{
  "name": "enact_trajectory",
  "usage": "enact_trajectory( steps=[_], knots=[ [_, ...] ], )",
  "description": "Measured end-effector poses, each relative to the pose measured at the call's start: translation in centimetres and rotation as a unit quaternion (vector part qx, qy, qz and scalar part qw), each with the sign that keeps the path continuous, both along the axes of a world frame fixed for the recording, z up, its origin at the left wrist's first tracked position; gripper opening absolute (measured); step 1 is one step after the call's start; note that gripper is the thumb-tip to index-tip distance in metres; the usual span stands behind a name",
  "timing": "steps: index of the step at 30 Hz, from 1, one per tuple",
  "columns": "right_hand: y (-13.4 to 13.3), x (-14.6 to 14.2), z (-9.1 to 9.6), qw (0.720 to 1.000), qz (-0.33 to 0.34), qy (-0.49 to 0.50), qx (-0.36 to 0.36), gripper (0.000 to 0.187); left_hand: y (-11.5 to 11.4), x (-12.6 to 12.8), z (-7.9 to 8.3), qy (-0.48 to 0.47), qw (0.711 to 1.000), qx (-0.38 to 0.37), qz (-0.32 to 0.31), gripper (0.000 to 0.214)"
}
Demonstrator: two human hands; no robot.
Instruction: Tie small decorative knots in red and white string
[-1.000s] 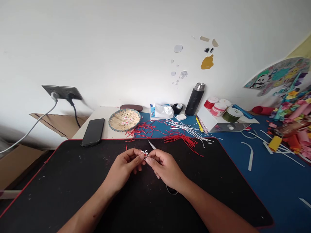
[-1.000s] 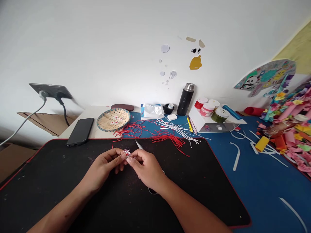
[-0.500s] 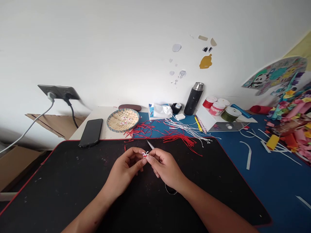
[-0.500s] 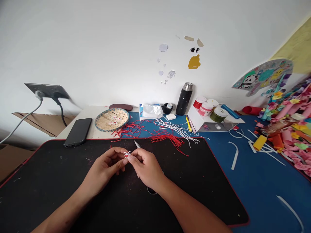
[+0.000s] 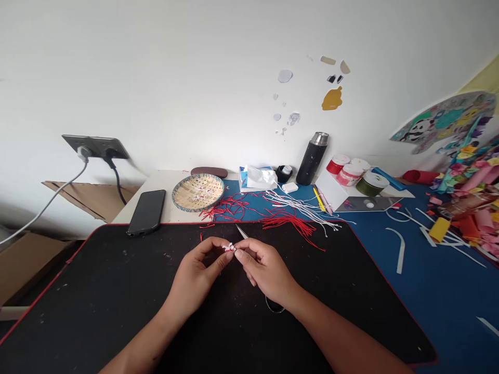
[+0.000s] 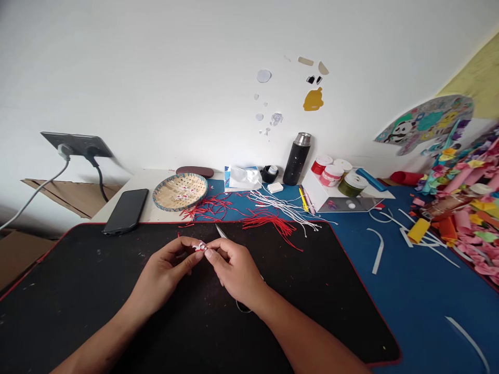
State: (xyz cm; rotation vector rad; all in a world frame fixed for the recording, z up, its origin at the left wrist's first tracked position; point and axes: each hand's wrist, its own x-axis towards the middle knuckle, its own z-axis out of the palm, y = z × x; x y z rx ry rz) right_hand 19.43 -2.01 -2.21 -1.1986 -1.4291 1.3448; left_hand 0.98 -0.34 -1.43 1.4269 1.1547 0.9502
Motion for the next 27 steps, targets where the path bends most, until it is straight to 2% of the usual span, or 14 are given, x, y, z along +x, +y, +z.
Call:
enact_trajectory(
  steps=[5,9,19,27],
  knots=[
    [0.0,0.0,0.1,1.000,-0.006,-0.005,-0.005,0.031,0.3,-0.2,0.7,-0.052,0.998,-0.035,0.027,0.027],
    [0.0,0.0,0.0,1.000,-0.009,-0.011,-0.003,0.032,0.5,-0.2,0.9,-0.106,0.992,-0.064,0.012,0.029],
    [0.1,0.0,-0.2,1.000,-0.006,-0.018,-0.003,0.034,0.8,-0.4,0.5,-0.128,0.989,-0.076,0.011,0.033],
    [0.0,-0.1,-0.1,0.999,-0.010,-0.032,-0.006,0.036,1.1,-0.6,0.6,-0.112,0.990,-0.087,-0.021,0.031]
  ],
)
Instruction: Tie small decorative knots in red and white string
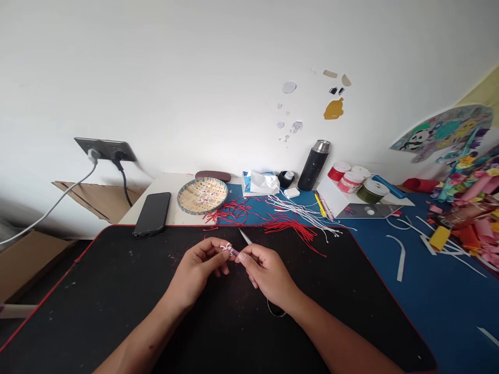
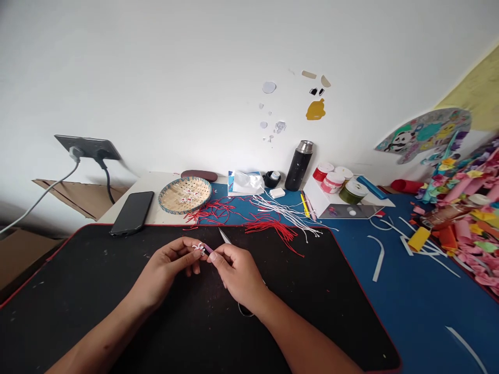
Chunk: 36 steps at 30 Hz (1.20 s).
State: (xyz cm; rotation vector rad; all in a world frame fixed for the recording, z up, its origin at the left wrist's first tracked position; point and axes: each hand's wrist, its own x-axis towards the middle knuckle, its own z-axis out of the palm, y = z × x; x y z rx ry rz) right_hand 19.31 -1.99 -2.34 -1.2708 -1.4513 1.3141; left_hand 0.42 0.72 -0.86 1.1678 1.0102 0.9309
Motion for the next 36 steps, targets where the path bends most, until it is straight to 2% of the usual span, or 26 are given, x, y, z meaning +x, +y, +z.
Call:
enact_trajectory(
  steps=[5,9,16,30,36],
  knots=[
    [0.01,-0.08,-0.07,1.000,-0.008,0.003,0.003,0.039,0.05,0.15,-0.08,0.021,0.999,-0.027,-0.037,0.038],
    [0.13,-0.03,-0.16,1.000,-0.022,0.015,0.012,0.037,-0.10,0.29,-0.11,0.014,0.999,-0.020,-0.044,0.045],
    [0.22,0.06,0.13,0.998,-0.049,0.019,0.018,0.038,-0.38,0.35,0.08,0.003,0.998,-0.011,-0.068,0.039],
    [0.35,-0.06,0.34,0.998,-0.042,0.040,0.024,0.045,-0.44,0.60,-0.16,0.002,0.995,-0.010,-0.096,0.041],
    [0.32,-0.13,0.32,0.998,-0.039,0.036,0.025,0.044,-0.46,0.67,-0.52,-0.012,0.996,-0.008,-0.088,0.041]
  ],
)
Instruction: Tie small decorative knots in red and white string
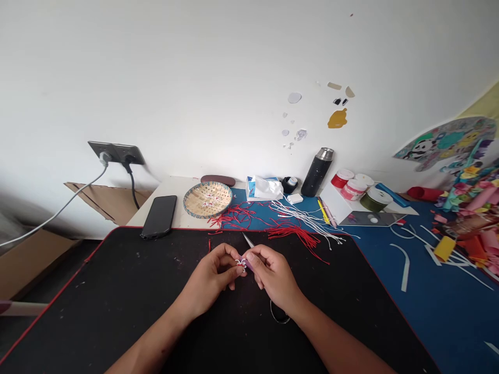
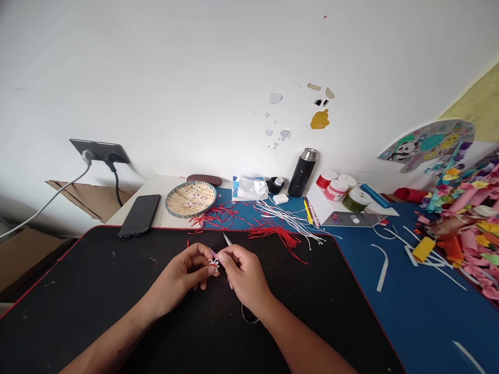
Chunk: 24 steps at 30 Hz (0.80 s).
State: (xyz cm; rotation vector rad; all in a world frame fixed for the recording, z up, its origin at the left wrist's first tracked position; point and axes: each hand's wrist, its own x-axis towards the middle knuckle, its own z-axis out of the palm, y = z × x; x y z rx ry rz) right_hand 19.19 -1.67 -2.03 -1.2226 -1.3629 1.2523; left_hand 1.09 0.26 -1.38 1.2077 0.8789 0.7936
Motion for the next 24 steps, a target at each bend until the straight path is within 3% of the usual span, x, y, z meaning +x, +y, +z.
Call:
enact_trajectory(
  steps=[24],
  knots=[
    [-0.07,0.15,-0.11,1.000,0.010,-0.003,-0.003,0.042,0.13,0.04,-0.17,-0.044,0.999,-0.011,0.016,0.038]
  ],
)
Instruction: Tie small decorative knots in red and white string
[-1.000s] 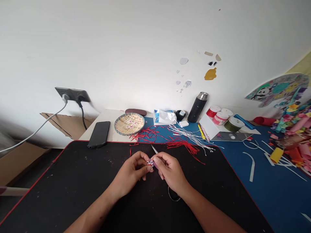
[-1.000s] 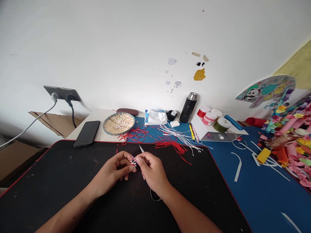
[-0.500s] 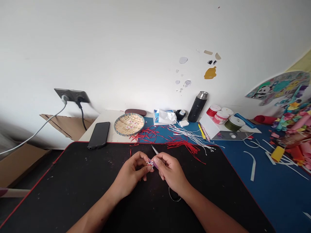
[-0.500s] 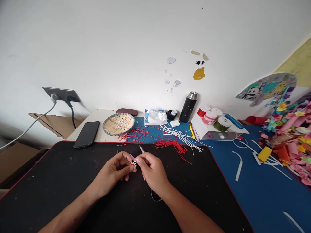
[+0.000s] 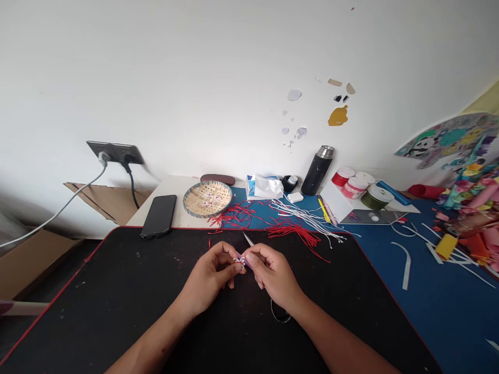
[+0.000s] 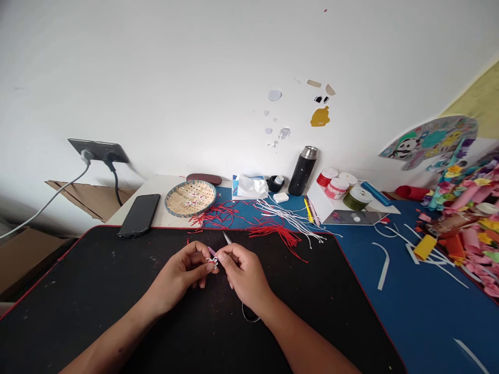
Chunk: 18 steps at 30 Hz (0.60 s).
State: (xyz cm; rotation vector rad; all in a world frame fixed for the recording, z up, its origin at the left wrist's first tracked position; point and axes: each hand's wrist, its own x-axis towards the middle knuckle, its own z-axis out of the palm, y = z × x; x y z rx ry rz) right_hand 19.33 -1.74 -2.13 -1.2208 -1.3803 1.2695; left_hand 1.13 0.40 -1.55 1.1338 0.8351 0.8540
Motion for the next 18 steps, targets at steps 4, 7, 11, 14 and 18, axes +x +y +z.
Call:
enact_trajectory(
  steps=[4,7,11,14,18],
  knots=[
    [-0.01,0.00,-0.05,1.000,0.002,-0.002,-0.001,0.041,0.02,0.03,0.09,0.001,1.000,0.002,0.002,0.037],
    [-0.03,0.01,-0.10,1.000,0.003,-0.002,-0.004,0.041,0.04,0.08,0.16,0.006,1.000,0.001,0.002,0.036],
    [0.03,0.06,-0.08,1.000,0.004,-0.002,-0.001,0.042,0.04,0.13,0.22,0.005,1.000,0.000,0.007,0.037],
    [0.08,0.10,-0.08,1.000,0.004,0.002,-0.001,0.041,0.04,0.19,0.31,0.008,1.000,-0.003,0.013,0.040],
    [0.11,0.09,-0.15,1.000,0.006,0.005,-0.002,0.040,0.05,0.26,0.46,0.010,1.000,-0.004,0.007,0.040]
  ],
)
